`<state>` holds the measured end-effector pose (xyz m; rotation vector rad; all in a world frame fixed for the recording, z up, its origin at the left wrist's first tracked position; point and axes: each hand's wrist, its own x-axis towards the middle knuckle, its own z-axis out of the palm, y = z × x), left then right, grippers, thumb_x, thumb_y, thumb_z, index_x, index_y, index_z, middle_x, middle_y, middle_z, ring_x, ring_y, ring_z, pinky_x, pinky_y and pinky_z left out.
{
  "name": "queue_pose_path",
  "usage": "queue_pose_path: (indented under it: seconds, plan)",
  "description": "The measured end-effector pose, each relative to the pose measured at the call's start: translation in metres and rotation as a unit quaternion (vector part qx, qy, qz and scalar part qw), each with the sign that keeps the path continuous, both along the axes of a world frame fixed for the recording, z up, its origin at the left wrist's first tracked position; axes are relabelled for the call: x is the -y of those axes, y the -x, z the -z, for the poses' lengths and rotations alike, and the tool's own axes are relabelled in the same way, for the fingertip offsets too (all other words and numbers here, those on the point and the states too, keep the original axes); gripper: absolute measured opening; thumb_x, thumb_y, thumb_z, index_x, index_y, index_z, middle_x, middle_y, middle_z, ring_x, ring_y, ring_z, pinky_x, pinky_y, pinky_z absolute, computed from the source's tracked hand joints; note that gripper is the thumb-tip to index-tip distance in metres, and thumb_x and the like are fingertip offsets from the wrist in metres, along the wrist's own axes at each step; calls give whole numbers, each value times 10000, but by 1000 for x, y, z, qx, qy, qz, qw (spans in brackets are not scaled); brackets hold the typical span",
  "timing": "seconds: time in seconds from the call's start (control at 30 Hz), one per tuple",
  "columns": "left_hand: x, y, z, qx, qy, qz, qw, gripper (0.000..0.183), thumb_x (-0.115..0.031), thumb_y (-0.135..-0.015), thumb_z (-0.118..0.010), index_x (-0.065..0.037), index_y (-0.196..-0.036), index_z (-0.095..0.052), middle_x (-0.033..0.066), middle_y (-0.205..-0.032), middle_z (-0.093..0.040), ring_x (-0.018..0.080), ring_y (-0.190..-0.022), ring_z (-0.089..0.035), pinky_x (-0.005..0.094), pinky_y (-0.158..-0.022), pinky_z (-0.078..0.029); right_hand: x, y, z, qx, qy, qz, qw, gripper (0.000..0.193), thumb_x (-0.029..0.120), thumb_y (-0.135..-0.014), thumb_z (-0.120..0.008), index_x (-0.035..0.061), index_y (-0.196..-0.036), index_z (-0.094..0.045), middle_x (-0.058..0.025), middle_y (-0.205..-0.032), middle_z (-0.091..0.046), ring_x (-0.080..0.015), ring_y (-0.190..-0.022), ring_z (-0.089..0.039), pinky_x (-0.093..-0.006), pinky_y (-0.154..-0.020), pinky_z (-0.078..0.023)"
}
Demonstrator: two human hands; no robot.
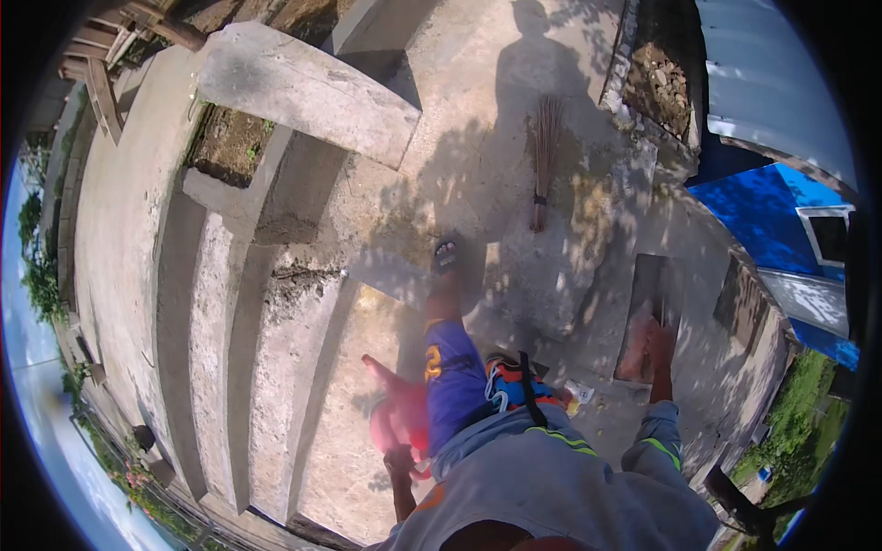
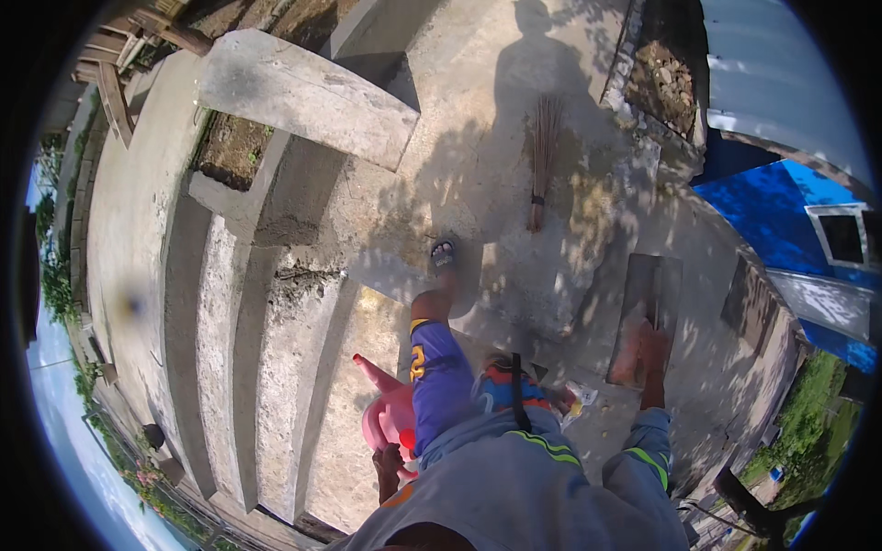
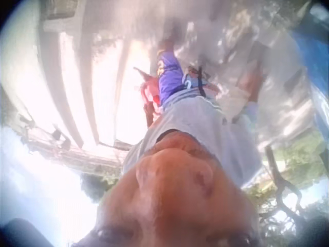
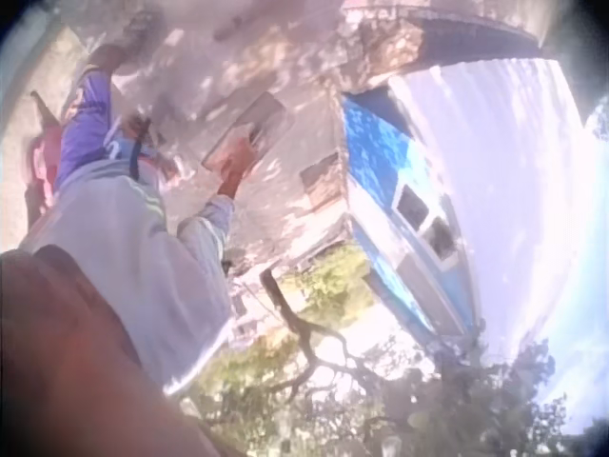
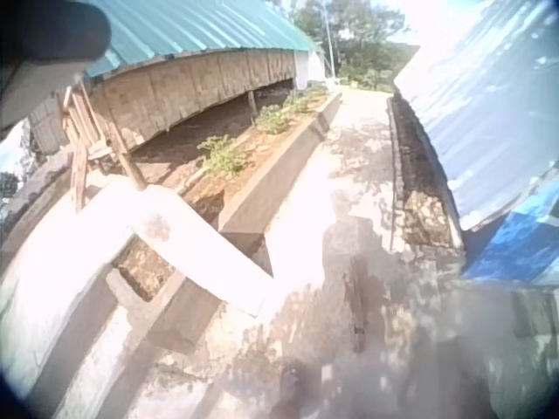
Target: The person mixes concrete on the ground using a shovel, carries a trowel and a watering can to a concrete curb, and smooths the concrete along the curb using the trowel.
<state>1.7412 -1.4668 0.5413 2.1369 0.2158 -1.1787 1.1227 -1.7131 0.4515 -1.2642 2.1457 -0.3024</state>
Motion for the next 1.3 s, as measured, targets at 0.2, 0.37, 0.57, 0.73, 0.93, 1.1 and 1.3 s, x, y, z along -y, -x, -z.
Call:
queue_pose_path:
  seconds: [0.2, 0.37, 0.57, 0.73, 0.93, 1.1, 1.3]
  plan:
    - [139, -50, -55, 8, -44, 114, 992, 134, -122, -720, -597, -7, -729, -527, 40, -577, -512, 127, -466, -494, 270, -432, -410, 156, -92, -210, 208, 129, 230, 942, 200, 269, -862, -569, 92, -775, -537, 38, -588, -425, -42, -469, -407, -239, -385, -330]
    - [252, -98, -108, 3, 33, 187, 982, 149, -147, -735, -603, -8, -750, -552, 38, -585, -520, 142, -496, -509, 273, -457, -422, 235, -154, -286, 205, 89, 239, 945, 280, 291, -820, -587, 59, -674, -527, 28, -523, -441, -66, -434, -404, -263, -391, -338]
    - [418, -126, -122, 19, 45, 326, 944, 248, -258, -789, -599, -18, -839, -565, 43, -630, -541, 154, -531, -529, 283, -469, -446, 160, -137, -221, -39, -27, 233, 971, 307, 293, -760, -575, 5, -656, -555, -59, -518, -515, -206, -451, -536, -348, -414, -417]
    - [573, -109, -114, 14, 54, 355, 933, 260, -272, -797, -592, -19, -848, -564, 43, -636, -543, 156, -534, -532, 284, -472, -449, 121, -187, -199, 59, -155, 405, 899, 308, 295, -773, -571, -1, -691, -560, -66, -523, -514, -205, -451, -539, -350, -412, -423]
    - [753, -62, -99, 10, 55, 367, 928, 275, -290, -807, -583, -21, -860, -564, 44, -643, -545, 157, -538, -534, 286, -474, -453, 197, -231, -188, 183, -218, 540, 792, 311, 297, -789, -565, -9, -732, -566, -73, -529, -514, -204, -451, -543, -352, -410, -430]
    - [870, -29, -125, 10, 54, 373, 926, 288, -304, -815, -575, -22, -869, -564, 45, -649, -548, 159, -542, -536, 288, -477, -456, 326, -192, -192, 236, -169, 580, 761, 317, 298, -802, -561, -16, -767, -570, -80, -534, -514, -203, -451, -547, -354, -408, -436]
    - [1023, 23, -125, -1, 58, 351, 934, 304, -322, -825, -566, -24, -880, -564, 45, -656, -550, 160, -546, -539, 290, -480, -460, 608, -66, -223, 236, 6, 566, 790, 225, 233, -838, -508, 32, -739, -533, -47, -539, -488, -178, -428, -504, -327, -389, -413]
